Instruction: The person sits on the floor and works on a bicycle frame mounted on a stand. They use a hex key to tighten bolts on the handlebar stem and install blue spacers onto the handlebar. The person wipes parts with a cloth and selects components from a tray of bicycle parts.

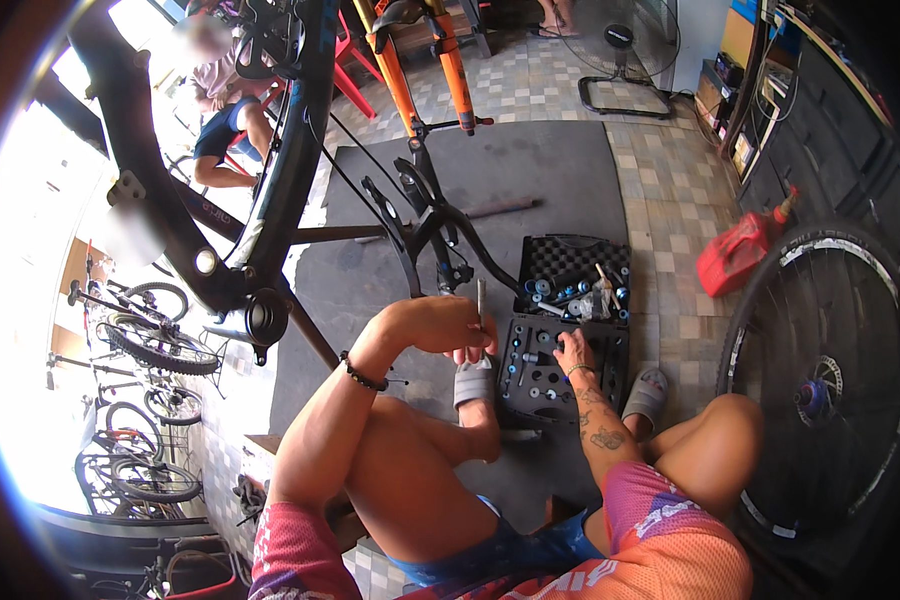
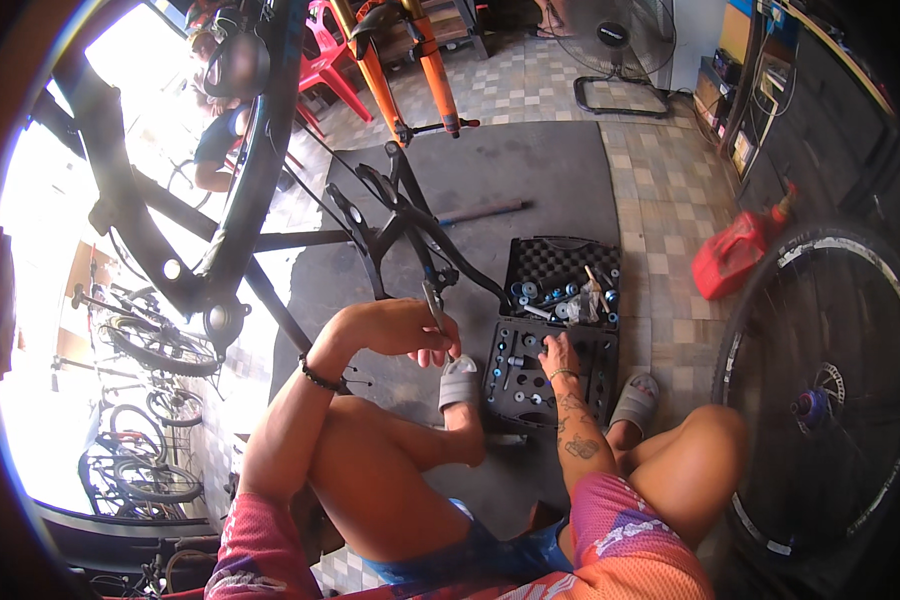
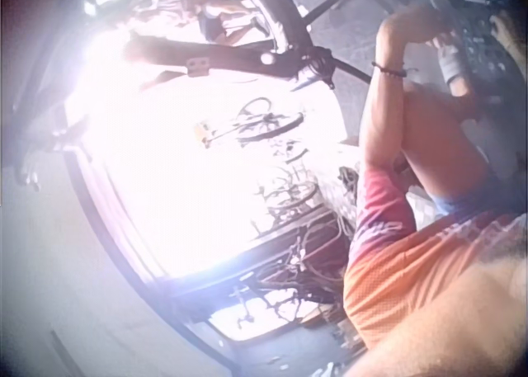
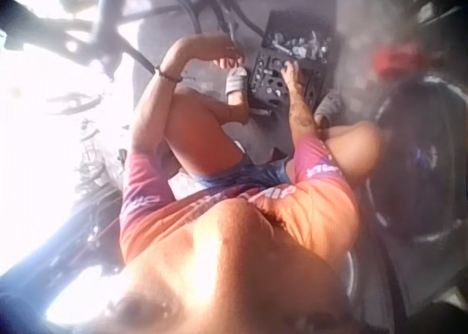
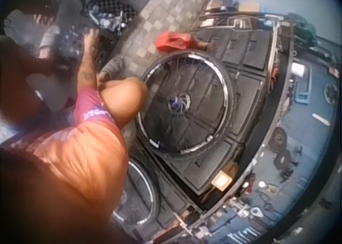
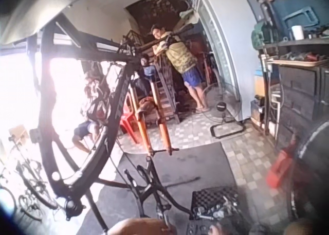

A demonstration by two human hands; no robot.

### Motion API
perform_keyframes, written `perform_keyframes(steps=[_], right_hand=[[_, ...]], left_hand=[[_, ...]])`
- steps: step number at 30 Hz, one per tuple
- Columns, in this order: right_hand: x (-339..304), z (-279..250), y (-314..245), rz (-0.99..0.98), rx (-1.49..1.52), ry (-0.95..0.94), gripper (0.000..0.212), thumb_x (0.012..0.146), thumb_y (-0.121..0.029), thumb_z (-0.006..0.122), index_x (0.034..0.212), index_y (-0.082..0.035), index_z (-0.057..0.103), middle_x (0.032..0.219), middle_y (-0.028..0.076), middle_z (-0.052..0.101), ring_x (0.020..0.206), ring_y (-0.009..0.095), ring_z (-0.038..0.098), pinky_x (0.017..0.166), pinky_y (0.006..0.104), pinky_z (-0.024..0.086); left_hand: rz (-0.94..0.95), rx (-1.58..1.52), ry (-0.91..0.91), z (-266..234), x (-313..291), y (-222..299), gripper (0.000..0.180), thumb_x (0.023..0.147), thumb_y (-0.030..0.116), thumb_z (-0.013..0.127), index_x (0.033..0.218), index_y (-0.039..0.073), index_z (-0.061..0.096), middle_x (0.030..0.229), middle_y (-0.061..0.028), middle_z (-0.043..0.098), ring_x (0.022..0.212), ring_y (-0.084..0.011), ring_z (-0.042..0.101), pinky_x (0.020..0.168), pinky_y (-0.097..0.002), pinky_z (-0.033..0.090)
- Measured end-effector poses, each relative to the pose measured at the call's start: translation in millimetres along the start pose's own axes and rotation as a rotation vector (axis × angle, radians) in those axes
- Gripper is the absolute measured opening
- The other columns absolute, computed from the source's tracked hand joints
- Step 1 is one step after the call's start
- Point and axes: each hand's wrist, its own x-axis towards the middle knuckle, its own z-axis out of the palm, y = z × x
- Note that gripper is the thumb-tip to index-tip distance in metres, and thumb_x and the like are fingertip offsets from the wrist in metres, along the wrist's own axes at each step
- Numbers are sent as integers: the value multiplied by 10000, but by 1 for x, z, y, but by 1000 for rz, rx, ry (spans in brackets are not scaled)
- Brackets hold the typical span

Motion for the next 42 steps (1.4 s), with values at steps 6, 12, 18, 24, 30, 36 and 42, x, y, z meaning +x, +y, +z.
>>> perform_keyframes(steps=[6,12,18,24,30,36,42], right_hand=[[1,-9,-14,-7,-169,-125,299,947,-107,751,1231,-91,656,1308,169,583,1208,381,640,965,491,601],[3,11,-7,-67,-246,-38,272,1017,-69,579,1282,-96,638,1375,198,568,1279,391,613,1008,493,587],[8,34,32,-197,-214,186,330,1039,-76,516,1353,-102,615,1450,213,566,1299,410,604,1046,495,562],[6,24,15,-145,-24,26,549,801,16,832,1291,-94,612,1297,204,615,1210,421,636,1014,482,570],[8,10,27,-87,75,-22,463,817,-11,853,1224,-110,656,1163,124,627,1090,328,686,926,431,601],[8,15,25,-82,11,32,385,806,-65,862,1143,-120,684,1098,94,641,991,286,706,868,412,598],[20,30,41,-27,366,200,316,742,-121,857,1020,-94,710,942,107,684,901,299,712,810,425,596]], left_hand=[[-1,1,2,0,0,-2,316,1111,278,498,1210,87,730,1033,-76,791,918,-188,760,852,-364,608],[-16,5,3,-4,-3,-2,316,1115,282,500,1214,88,728,1033,-69,787,911,-188,758,847,-359,609],[14,-62,-8,-7,10,-4,294,1142,266,507,1197,82,729,999,-50,781,899,-151,750,812,-327,612],[-87,-104,55,2,-8,-7,239,1114,221,568,1176,66,739,999,-48,764,950,-155,740,835,-317,605],[-70,-53,57,-1,-2,-3,254,1118,236,558,1182,75,744,1006,-42,769,938,-157,753,840,-318,606],[-81,-51,60,0,-3,-5,256,1116,242,561,1180,79,748,999,-40,771,943,-156,751,841,-320,605],[-84,-65,45,-3,-6,-7,252,1114,235,558,1186,88,750,1001,-45,773,962,-157,748,854,-325,600]])
